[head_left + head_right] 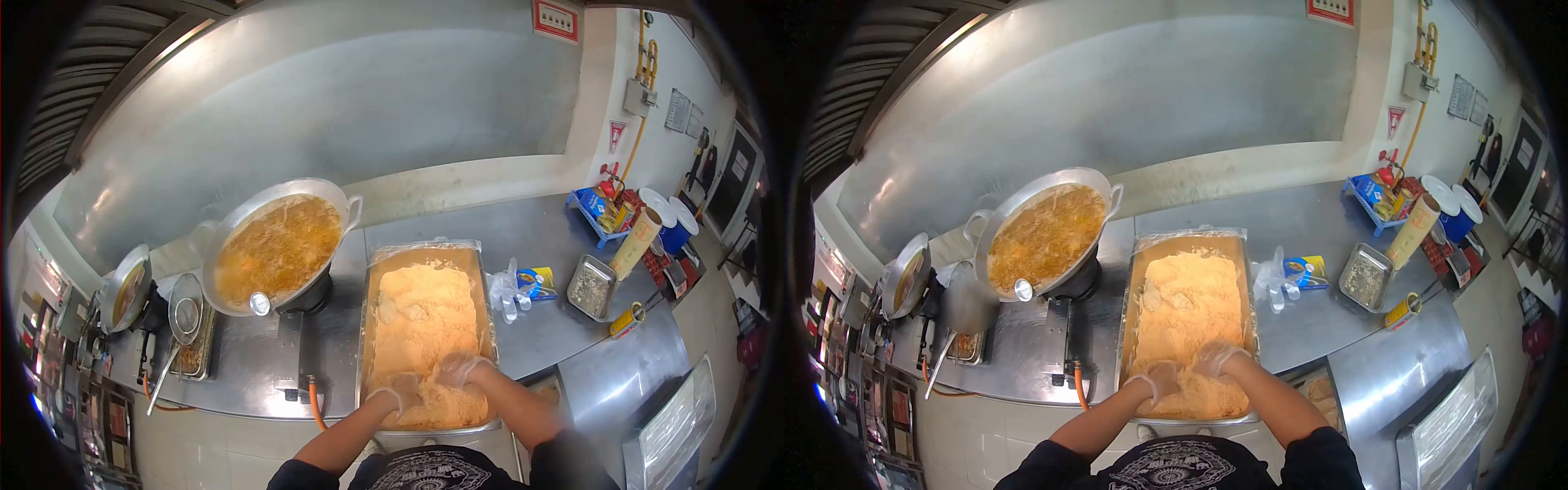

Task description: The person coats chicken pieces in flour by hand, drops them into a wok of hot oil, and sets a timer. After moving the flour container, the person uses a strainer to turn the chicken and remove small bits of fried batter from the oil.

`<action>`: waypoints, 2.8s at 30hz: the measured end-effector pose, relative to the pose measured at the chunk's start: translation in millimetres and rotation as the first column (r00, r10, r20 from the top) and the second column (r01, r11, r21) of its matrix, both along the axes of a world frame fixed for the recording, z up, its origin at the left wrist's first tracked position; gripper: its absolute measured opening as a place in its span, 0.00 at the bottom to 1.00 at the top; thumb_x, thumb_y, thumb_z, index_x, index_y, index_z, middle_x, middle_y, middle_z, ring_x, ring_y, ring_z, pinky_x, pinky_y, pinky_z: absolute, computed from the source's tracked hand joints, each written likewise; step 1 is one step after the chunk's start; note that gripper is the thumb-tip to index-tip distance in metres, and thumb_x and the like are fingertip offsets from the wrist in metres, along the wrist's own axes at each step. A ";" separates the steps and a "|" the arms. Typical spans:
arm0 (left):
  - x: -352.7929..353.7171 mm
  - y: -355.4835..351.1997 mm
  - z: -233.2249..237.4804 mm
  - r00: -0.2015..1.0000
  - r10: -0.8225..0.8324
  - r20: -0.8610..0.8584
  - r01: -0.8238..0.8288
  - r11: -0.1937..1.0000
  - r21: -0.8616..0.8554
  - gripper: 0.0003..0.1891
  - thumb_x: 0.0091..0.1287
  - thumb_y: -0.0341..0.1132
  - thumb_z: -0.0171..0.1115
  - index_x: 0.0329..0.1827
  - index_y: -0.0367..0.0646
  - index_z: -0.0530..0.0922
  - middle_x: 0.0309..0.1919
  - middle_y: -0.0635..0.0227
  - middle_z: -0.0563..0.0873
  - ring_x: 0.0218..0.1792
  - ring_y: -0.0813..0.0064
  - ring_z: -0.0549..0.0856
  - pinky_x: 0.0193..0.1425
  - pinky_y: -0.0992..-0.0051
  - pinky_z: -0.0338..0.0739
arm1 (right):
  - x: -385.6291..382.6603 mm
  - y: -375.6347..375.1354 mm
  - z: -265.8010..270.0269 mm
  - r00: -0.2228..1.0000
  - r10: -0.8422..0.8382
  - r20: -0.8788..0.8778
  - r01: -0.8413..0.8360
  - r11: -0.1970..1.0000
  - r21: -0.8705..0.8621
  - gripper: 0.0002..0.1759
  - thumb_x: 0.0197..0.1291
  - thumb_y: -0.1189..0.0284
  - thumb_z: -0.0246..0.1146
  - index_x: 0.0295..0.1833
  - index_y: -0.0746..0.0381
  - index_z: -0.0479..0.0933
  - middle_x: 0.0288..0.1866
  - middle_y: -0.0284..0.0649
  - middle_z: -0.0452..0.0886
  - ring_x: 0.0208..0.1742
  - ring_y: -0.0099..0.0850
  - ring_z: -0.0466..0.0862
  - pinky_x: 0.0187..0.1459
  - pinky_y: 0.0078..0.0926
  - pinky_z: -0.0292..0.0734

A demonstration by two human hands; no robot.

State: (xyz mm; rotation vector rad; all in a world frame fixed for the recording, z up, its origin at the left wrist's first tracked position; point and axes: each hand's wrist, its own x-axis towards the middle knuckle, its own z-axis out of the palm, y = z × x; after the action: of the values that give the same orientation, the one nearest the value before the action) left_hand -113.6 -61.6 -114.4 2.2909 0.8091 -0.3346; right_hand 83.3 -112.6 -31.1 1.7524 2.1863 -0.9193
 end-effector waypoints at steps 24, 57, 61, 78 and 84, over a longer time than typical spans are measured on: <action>83.1 182.3 6.3 0.914 0.396 0.086 -0.366 0.717 0.594 0.25 0.66 0.49 0.57 0.53 0.34 0.81 0.51 0.48 0.86 0.55 0.51 0.84 0.59 0.62 0.78 | -28.1 95.1 -63.7 0.977 -0.082 0.198 0.081 0.997 0.010 0.21 0.68 0.63 0.53 0.59 0.64 0.78 0.48 0.52 0.85 0.48 0.42 0.86 0.46 0.43 0.80; 55.2 110.2 71.5 0.978 -0.182 -0.102 0.208 0.825 0.525 0.10 0.64 0.33 0.57 0.38 0.42 0.86 0.40 0.53 0.89 0.44 0.55 0.89 0.47 0.60 0.83 | 47.5 12.6 -41.2 0.941 -0.209 -0.266 0.336 0.667 0.665 0.13 0.48 0.71 0.63 0.40 0.65 0.80 0.41 0.53 0.81 0.43 0.51 0.82 0.44 0.46 0.78; 57.1 83.9 41.6 0.925 -0.338 -0.172 0.372 0.720 0.586 0.09 0.64 0.32 0.56 0.37 0.39 0.84 0.38 0.52 0.88 0.42 0.54 0.88 0.44 0.61 0.83 | 48.1 14.2 -58.9 0.942 -0.225 -0.250 0.335 0.693 0.638 0.11 0.47 0.73 0.63 0.38 0.62 0.77 0.34 0.49 0.79 0.40 0.52 0.80 0.42 0.47 0.77; 17.1 107.4 3.3 0.969 0.032 -0.247 0.034 0.965 0.259 0.20 0.64 0.48 0.66 0.50 0.42 0.85 0.45 0.52 0.88 0.51 0.54 0.86 0.56 0.61 0.78 | 55.7 12.3 -46.0 0.948 -0.281 -0.150 0.319 0.826 0.464 0.12 0.53 0.69 0.63 0.40 0.65 0.81 0.40 0.53 0.84 0.45 0.51 0.84 0.47 0.44 0.81; 19.3 128.6 -19.1 0.967 0.072 -0.245 -0.008 0.967 0.254 0.21 0.60 0.45 0.70 0.53 0.44 0.84 0.48 0.52 0.87 0.53 0.52 0.85 0.58 0.61 0.78 | 43.7 22.2 -35.1 0.975 -0.143 0.171 0.050 0.887 0.458 0.10 0.54 0.76 0.58 0.41 0.64 0.81 0.43 0.50 0.85 0.45 0.47 0.86 0.49 0.42 0.82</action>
State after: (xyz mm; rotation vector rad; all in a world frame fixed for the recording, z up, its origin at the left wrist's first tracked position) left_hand -94.3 67.0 -133.5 2.4952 1.0780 -0.5410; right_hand 127.0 -90.3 -66.1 2.0608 2.3219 -0.2307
